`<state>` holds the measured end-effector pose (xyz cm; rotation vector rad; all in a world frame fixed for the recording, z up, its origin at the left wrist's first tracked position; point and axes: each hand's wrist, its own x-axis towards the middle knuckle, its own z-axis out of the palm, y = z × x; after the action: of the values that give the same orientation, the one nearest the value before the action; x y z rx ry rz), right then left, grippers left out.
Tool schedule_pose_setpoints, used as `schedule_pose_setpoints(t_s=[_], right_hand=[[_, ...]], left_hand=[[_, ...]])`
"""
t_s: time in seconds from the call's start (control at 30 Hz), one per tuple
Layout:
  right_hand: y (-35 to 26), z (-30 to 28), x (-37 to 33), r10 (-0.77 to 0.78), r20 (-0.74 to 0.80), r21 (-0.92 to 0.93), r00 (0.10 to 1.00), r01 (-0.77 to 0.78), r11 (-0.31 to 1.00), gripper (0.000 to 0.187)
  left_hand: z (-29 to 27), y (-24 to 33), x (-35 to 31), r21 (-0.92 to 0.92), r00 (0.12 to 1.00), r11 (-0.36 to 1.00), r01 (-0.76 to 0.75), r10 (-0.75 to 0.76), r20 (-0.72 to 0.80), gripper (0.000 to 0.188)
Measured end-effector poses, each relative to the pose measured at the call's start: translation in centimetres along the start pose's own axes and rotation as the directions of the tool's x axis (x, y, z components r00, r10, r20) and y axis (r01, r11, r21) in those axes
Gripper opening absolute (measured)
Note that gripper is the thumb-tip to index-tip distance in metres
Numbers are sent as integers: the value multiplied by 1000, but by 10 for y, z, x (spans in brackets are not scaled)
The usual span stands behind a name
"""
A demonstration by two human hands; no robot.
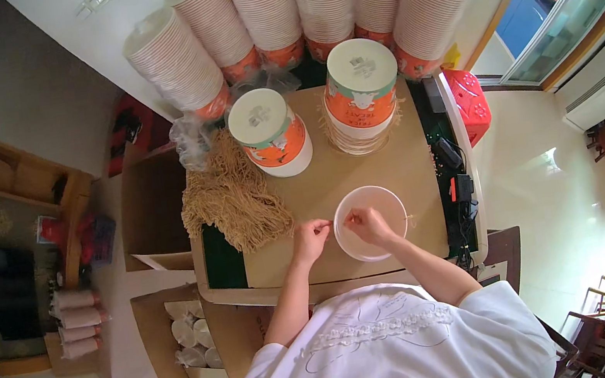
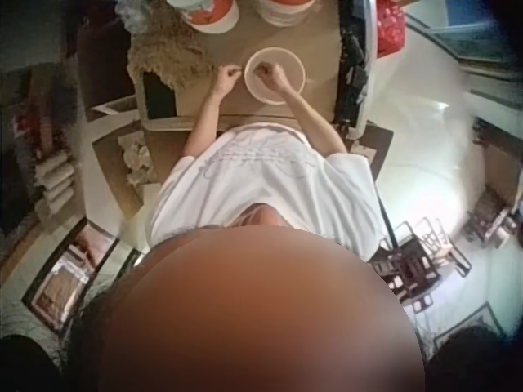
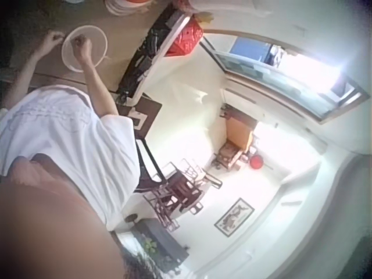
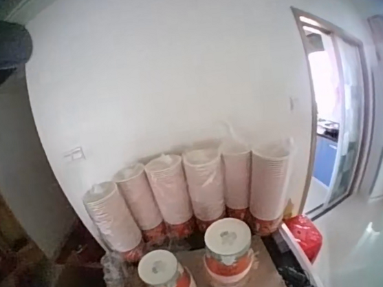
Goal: Assembling and packaging large paper food containers and cups.
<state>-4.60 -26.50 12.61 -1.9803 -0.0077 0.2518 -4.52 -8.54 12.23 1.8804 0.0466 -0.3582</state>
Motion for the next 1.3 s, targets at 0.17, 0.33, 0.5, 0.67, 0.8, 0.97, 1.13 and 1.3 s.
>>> schedule_pose_setpoints(t_s=[0.17,0.33,0.5,0.67,0.8,0.97,1.13,1.3], right_hand=[[-13,-3,-5,55,46,-84,997,-51,995,15],[-9,-3,-7,65,30,-51,997,-64,997,14],[-13,-2,-4,44,49,-83,998,-40,996,14],[-14,-1,-3,56,68,-115,996,-48,992,17],[-14,0,-3,37,67,-161,997,-26,987,17],[-19,-1,-3,47,90,-165,995,-32,986,17],[-19,0,-3,49,81,-178,996,-34,983,16],[-18,2,-2,39,80,-174,996,-24,984,17]], left_hand=[[3,-6,-7,26,999,1000,-18,17,34,18],[5,-2,-10,10,1000,1000,-22,22,17,18],[5,-8,-11,42,1000,999,-18,18,18,18],[6,-11,-11,55,999,998,-34,34,1,17],[6,-5,-12,13,1000,1000,-19,19,-4,17],[5,-2,-13,-15,1000,1000,-28,28,-3,18],[5,-2,-14,16,997,997,-74,74,-16,19],[7,-6,-13,53,995,994,-94,95,-29,17]])
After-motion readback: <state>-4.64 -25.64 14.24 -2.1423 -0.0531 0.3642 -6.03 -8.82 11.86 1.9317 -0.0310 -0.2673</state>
